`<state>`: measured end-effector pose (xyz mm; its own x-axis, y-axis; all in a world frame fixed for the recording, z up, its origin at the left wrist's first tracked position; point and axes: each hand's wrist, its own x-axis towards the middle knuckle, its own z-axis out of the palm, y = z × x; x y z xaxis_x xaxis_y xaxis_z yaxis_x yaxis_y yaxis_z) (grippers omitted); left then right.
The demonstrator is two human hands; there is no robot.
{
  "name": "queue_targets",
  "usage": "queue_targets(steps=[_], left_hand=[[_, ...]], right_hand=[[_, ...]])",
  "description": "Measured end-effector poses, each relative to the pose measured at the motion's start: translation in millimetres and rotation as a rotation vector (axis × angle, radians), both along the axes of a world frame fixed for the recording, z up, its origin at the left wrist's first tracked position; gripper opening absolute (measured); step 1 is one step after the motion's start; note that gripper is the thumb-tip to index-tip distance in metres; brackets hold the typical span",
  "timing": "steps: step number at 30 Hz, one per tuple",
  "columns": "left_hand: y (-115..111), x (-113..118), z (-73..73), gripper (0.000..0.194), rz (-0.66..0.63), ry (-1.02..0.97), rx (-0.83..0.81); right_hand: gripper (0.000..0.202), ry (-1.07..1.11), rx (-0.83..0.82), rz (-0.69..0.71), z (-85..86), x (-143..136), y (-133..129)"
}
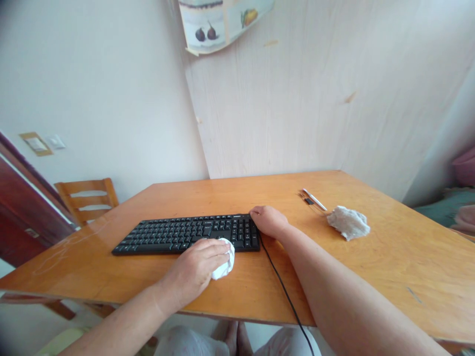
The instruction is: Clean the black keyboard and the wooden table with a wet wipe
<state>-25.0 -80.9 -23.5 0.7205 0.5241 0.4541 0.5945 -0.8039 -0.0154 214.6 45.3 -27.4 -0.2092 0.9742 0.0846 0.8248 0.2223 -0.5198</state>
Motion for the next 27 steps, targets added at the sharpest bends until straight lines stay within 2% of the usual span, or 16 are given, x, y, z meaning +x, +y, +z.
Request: queue_targets(steps=[3,5,7,12,15,18,24,27], left_hand=[[-6,-19,4.3,0.023,0.034,0.012,0.028],[-9,-19,6.8,0.023,0.043,0.014,0.063],[-11,-8,8.1,0.024,0.023,0.024,0.101],[-4,39,4.8,0.025,-0.103,0.079,0.211],[4,50,4.4,0.023,-0.156,0.161,0.2],[8,41,8.7,0.021,-0.163,0.228,0.17],[2,0,21.2,0.021,-0.149,0.258,0.169],[-3,-13,24.7,0.02,-0.126,0.265,0.174]], right_hand=[[0.033,-0.004,-0.002,-0.012,1.0,-1,0],[0.034,-0.007,-0.002,-0.017,1.3,-2,-1],[0.034,-0.009,-0.002,-0.019,1.2,-2,-1],[0.034,-0.016,0.0,-0.012,0.6,-1,-1],[0.034,-0.02,0.0,-0.008,0.2,-1,-1],[0.034,-0.022,0.001,-0.012,-0.2,-1,-1],[0.034,-0.029,-0.003,-0.024,0.0,0,-1],[0.034,-0.031,-0.003,-0.029,0.6,-1,0]])
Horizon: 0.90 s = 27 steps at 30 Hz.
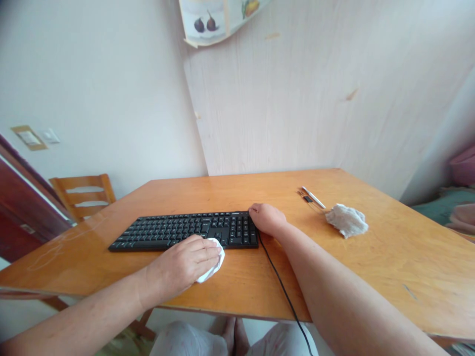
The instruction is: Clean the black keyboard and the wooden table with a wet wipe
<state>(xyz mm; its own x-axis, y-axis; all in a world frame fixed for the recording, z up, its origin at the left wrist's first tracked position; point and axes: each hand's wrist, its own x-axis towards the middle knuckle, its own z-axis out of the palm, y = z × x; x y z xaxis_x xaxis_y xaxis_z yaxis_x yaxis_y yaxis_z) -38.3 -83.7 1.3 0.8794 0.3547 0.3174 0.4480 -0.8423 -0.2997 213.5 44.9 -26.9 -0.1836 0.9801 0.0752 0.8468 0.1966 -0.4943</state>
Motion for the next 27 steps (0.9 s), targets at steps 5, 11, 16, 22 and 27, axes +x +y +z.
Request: queue_targets(steps=[5,11,16,22,27], left_hand=[[1,14,-1.5,0.021,-0.034,-0.022,0.072],[16,54,-9.6,0.021,-0.092,-0.019,0.101],[17,45,-7.7,0.019,-0.075,0.007,0.082],[7,-1,-1.9,0.02,-0.027,0.044,0.101],[-2,-35,0.2,0.025,0.022,-0.02,0.094]], right_hand=[[0.035,-0.002,0.005,0.002,0.9,-2,-1],[0.034,-0.005,0.009,0.023,1.3,-2,-2],[0.034,-0.002,0.007,0.021,-0.2,1,0],[0.034,0.001,0.0,0.02,-0.1,2,0],[0.033,-0.007,0.0,0.015,0.4,1,0]])
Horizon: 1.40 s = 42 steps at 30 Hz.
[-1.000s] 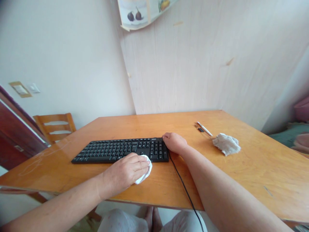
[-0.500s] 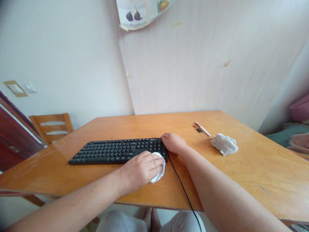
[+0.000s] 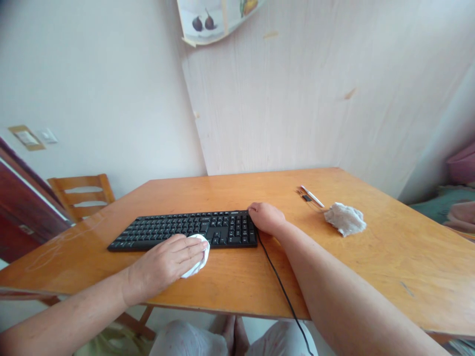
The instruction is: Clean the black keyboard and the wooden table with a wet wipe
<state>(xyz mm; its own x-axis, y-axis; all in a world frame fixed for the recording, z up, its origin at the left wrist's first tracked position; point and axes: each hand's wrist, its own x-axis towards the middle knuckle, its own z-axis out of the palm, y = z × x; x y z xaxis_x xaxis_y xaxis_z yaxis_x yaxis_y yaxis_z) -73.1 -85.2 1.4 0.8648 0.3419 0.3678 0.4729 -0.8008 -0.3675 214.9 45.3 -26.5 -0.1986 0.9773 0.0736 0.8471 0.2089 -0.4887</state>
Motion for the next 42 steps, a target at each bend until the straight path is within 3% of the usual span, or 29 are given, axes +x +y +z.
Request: queue_targets(steps=[4,8,11,13,19,30,42], left_hand=[[-5,-2,-1.1,0.023,0.019,-0.053,0.001],[-6,20,-9.1,0.024,0.045,-0.093,0.014],[0,31,-15.3,0.023,0.055,-0.104,-0.044],[3,26,-17.1,0.023,0.071,-0.091,-0.105],[-4,-29,-19.1,0.022,0.178,-0.107,-0.198],[-22,-119,-21.3,0.023,0.415,-0.201,-0.232],[-34,-203,-34.9,0.037,0.671,-0.505,-0.245]], right_hand=[[0.033,-0.003,0.001,-0.001,1.2,-1,-1],[0.032,0.006,0.005,0.023,1.2,-1,-1],[0.033,0.022,0.016,0.07,-3.6,3,2],[0.035,0.029,0.026,0.116,-9.4,6,7],[0.035,0.04,0.033,0.147,-26.5,15,22],[0.042,0.011,0.02,0.14,-34.7,22,28],[0.042,0.036,0.001,0.168,-44.1,29,38]])
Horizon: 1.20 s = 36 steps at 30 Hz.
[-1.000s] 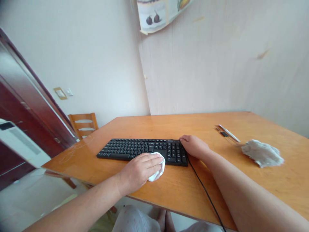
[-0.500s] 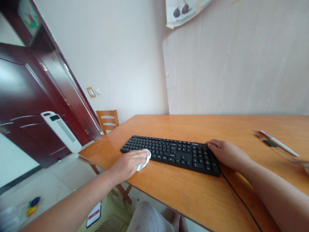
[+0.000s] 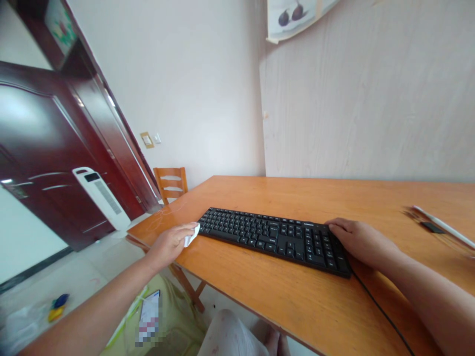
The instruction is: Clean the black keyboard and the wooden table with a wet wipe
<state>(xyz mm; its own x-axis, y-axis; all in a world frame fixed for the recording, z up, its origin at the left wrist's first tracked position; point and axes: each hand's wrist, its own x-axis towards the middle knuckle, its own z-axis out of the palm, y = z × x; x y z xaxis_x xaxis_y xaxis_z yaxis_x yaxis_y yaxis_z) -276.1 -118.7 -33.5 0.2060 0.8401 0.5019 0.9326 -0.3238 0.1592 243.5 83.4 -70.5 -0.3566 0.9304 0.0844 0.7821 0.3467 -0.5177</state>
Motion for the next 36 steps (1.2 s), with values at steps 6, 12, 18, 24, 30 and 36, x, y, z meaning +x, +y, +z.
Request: queue_targets(steps=[6,12,18,24,30,36], left_hand=[[11,-3,12.6,0.034,0.257,-0.242,0.007],[46,10,14.6,0.045,0.249,-0.267,-0.146],[70,31,7.5,0.047,0.123,-0.226,-0.245],[70,56,15.2,0.049,0.019,-0.131,-0.341],[72,45,21.3,0.071,0.154,-0.05,-0.438],[70,48,20.5,0.084,0.228,-0.069,-0.494]], right_hand=[[0.043,-0.021,-0.016,0.006,-1.5,1,3],[0.045,-0.06,-0.011,-0.013,10.2,-3,-8],[0.045,-0.101,-0.007,-0.039,16.7,-6,-13],[0.044,-0.082,0.008,-0.034,17.1,-6,-13],[0.044,-0.09,-0.007,-0.033,25.6,-11,-21],[0.044,-0.094,-0.001,-0.04,24.7,-11,-21]])
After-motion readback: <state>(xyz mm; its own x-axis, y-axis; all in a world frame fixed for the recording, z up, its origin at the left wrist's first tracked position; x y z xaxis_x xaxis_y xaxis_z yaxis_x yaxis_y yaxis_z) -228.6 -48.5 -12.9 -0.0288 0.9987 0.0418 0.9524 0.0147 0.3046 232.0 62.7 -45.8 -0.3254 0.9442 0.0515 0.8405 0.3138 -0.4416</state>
